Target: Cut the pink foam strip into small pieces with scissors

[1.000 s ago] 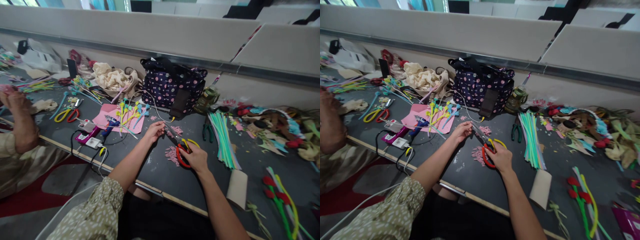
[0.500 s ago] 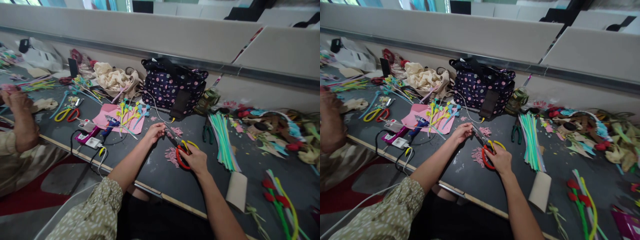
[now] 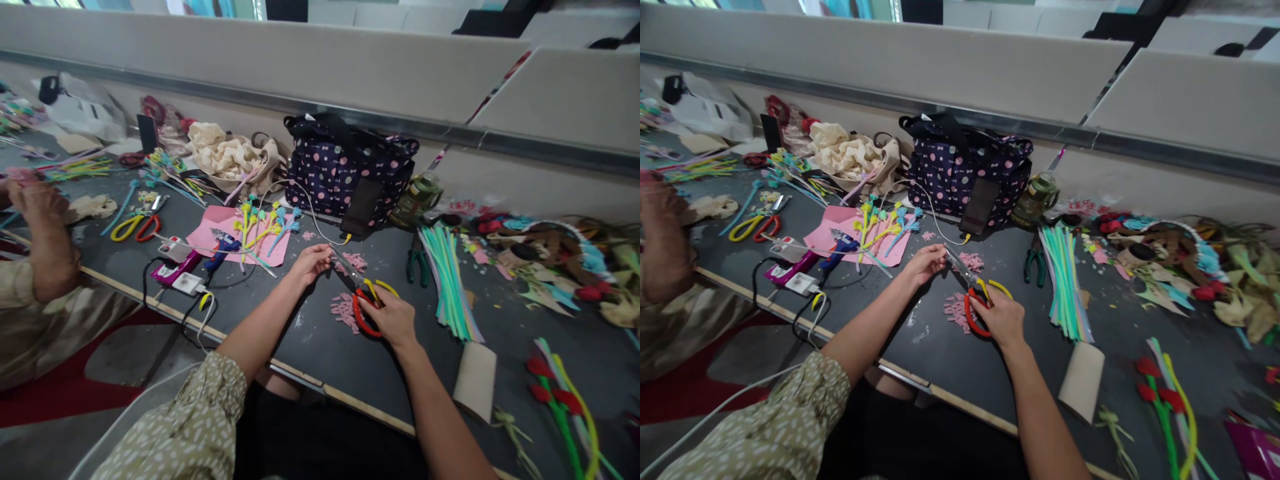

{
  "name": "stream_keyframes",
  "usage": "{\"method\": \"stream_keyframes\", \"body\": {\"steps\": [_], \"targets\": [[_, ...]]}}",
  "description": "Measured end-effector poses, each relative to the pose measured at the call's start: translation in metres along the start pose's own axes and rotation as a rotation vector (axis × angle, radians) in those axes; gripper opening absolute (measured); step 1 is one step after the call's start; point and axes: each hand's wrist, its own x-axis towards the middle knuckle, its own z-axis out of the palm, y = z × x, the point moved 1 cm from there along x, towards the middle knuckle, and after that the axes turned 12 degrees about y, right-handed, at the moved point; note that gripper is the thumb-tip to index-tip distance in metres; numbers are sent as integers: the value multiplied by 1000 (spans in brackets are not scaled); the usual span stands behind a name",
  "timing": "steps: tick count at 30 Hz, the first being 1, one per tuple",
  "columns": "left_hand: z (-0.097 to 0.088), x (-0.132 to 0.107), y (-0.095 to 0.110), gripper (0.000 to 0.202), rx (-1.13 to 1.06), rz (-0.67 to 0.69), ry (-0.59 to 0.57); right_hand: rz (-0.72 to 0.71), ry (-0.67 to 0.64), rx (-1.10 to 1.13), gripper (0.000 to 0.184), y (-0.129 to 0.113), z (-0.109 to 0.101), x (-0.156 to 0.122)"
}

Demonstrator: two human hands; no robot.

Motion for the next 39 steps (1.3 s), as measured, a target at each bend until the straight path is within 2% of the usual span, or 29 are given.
{"method": "stream_keyframes", "body": {"steps": [12,24,39], "targets": [[-2,2,0,20,-20,-14,-8,-7,-24,4,46,-2,1,1],[-2,-1,4,19,50,38,52,-58,-5,-49,50,-6,-2,2],[-3,1,4,18,54,2,22,-82,21,-106,51,-4,-2,1]]}}
